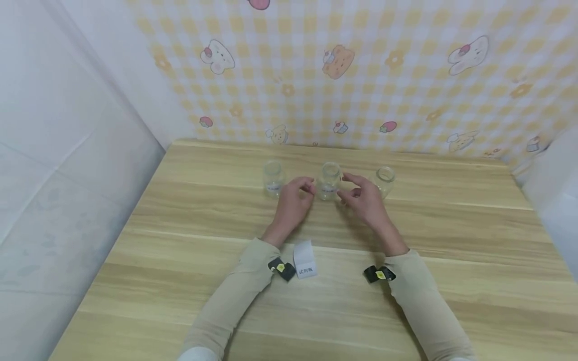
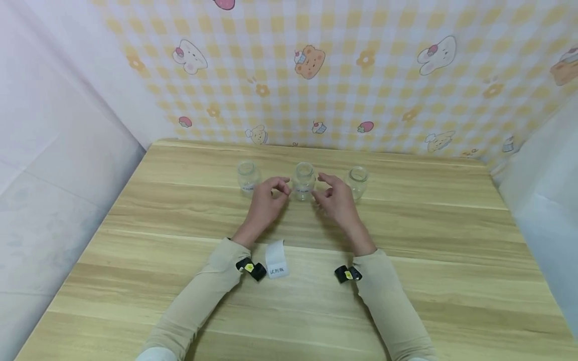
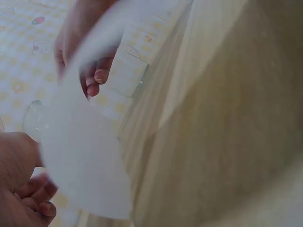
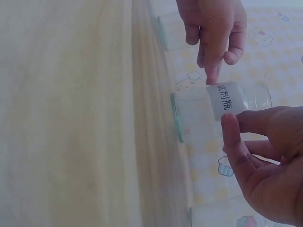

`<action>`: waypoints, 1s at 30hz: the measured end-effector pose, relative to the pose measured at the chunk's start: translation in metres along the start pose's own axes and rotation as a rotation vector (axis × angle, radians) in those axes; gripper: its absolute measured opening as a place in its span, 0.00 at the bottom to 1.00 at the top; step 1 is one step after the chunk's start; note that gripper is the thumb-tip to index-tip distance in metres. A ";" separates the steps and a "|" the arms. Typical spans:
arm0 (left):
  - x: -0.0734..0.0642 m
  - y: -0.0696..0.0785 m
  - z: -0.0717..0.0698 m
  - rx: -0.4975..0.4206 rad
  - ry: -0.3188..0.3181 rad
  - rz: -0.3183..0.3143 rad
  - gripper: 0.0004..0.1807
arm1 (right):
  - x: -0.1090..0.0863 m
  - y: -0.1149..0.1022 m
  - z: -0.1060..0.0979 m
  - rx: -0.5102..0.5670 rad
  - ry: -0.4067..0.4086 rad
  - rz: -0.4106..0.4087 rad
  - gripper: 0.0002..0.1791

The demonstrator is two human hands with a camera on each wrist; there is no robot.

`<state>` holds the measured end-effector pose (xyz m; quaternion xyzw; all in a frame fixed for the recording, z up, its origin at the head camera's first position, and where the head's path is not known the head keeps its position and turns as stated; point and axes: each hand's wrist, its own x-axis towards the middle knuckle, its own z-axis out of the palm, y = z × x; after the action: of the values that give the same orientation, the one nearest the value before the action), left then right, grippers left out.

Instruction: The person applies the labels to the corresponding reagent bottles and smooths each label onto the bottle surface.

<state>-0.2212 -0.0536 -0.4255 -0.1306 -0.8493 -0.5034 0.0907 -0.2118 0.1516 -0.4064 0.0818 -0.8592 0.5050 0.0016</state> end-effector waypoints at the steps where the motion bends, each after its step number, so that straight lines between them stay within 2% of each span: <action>1: -0.002 0.001 -0.002 0.002 -0.002 -0.010 0.08 | -0.002 0.000 0.000 0.000 -0.003 0.006 0.30; 6: -0.016 0.009 -0.018 0.030 -0.050 -0.090 0.04 | -0.015 -0.001 0.000 0.021 -0.022 0.006 0.30; 11: -0.043 0.016 -0.045 0.116 -0.177 -0.191 0.05 | -0.039 -0.002 0.001 0.057 -0.095 0.021 0.22; 15: -0.069 0.021 -0.064 0.200 -0.320 -0.273 0.09 | -0.062 -0.007 0.003 0.048 -0.274 0.087 0.15; 18: -0.086 0.026 -0.072 0.203 -0.441 -0.312 0.14 | -0.079 -0.012 0.011 0.052 -0.448 0.124 0.15; 20: -0.094 0.030 -0.071 0.158 -0.501 -0.324 0.16 | -0.087 -0.015 0.018 0.058 -0.519 0.131 0.15; 22: -0.096 0.034 -0.067 0.077 -0.545 -0.336 0.16 | -0.091 -0.019 0.023 0.077 -0.546 0.132 0.15; 26: -0.089 0.054 -0.064 -0.027 -0.552 -0.307 0.17 | -0.088 -0.031 0.020 0.113 -0.510 0.111 0.11; 28: -0.084 0.070 -0.068 -0.054 -0.507 -0.262 0.18 | -0.085 -0.044 0.009 0.143 -0.464 0.096 0.10; 30: -0.080 0.089 -0.076 -0.085 -0.448 -0.182 0.18 | -0.084 -0.062 -0.005 0.177 -0.401 0.071 0.10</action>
<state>-0.1159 -0.0900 -0.3383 -0.1656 -0.8345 -0.5033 -0.1514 -0.1206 0.1382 -0.3577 0.1504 -0.7971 0.5516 -0.1943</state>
